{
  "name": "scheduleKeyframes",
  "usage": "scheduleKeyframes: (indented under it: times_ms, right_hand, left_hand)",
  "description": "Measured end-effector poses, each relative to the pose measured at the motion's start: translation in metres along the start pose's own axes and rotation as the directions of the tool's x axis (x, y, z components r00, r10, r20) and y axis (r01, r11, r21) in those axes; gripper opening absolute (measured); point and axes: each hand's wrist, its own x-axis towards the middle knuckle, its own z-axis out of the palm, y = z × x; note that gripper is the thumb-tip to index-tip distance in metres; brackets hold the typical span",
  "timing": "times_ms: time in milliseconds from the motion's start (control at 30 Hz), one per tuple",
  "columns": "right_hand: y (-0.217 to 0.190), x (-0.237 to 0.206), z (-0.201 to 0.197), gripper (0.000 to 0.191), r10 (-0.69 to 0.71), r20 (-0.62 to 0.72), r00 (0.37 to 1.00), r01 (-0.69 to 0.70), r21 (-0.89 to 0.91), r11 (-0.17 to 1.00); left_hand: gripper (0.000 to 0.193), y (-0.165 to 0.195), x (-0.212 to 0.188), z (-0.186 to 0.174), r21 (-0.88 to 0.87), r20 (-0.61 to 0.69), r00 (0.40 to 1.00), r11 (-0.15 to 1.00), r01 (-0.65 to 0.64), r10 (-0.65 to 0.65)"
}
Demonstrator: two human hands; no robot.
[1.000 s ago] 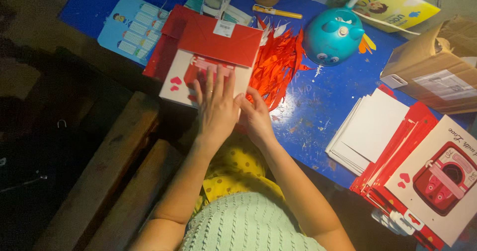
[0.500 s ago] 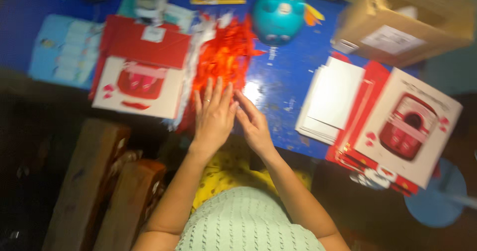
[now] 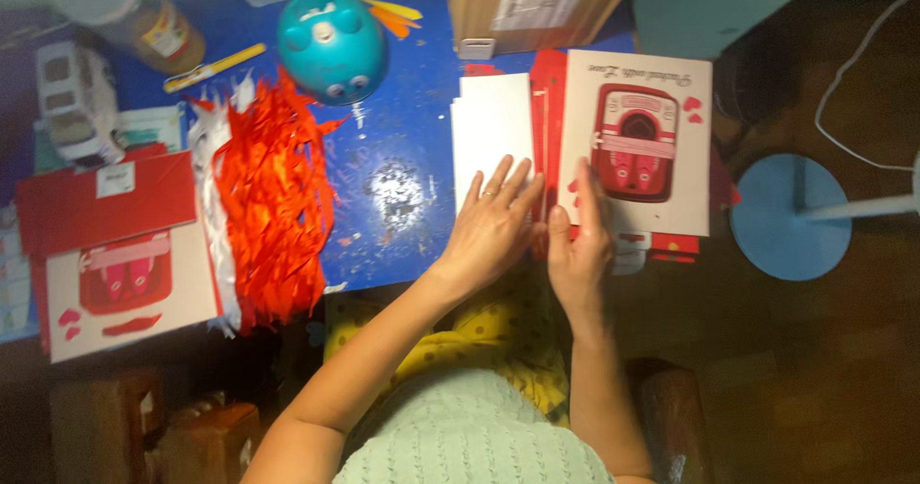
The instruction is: The person assembles red gift boxes by inserting white paper inserts and threading red ribbons through the handles. They handle multiple boxes one at a time, folding and securing the ribbons before stacking the completed boxes on the table.
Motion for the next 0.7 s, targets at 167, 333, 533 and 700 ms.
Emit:
scheduleKeyframes:
  times_ms: [167,333,533,700]
  right_hand:
    - [0.039,-0.002,-0.043,0.060,0.063,-0.127,0.990,-0.098,-0.299,0.949]
    - [0.076,-0.009,-0.066,0.067,0.230,-0.167,0.959,-0.281,-0.433,0.857]
    - [0.084,-0.006,-0.081,0.058,0.179,-0.186,0.966,-0.242,-0.414,0.878]
    - [0.068,-0.005,-0.079,0.050,0.506,-0.200,0.839,-0.523,-0.040,0.851]
  left_hand:
    - [0.069,0.025,0.025,0.034,0.023,0.012,0.992,0.992,-0.124,0.124]
    - [0.069,0.022,0.042,0.062,0.052,-0.017,0.982,0.981,-0.185,0.186]
    - [0.039,0.018,0.041,0.066,-0.013,-0.084,0.969,0.972,-0.234,0.232]
    - [0.024,0.016,0.042,0.055,-0.102,0.007,0.982,0.977,-0.187,0.189]
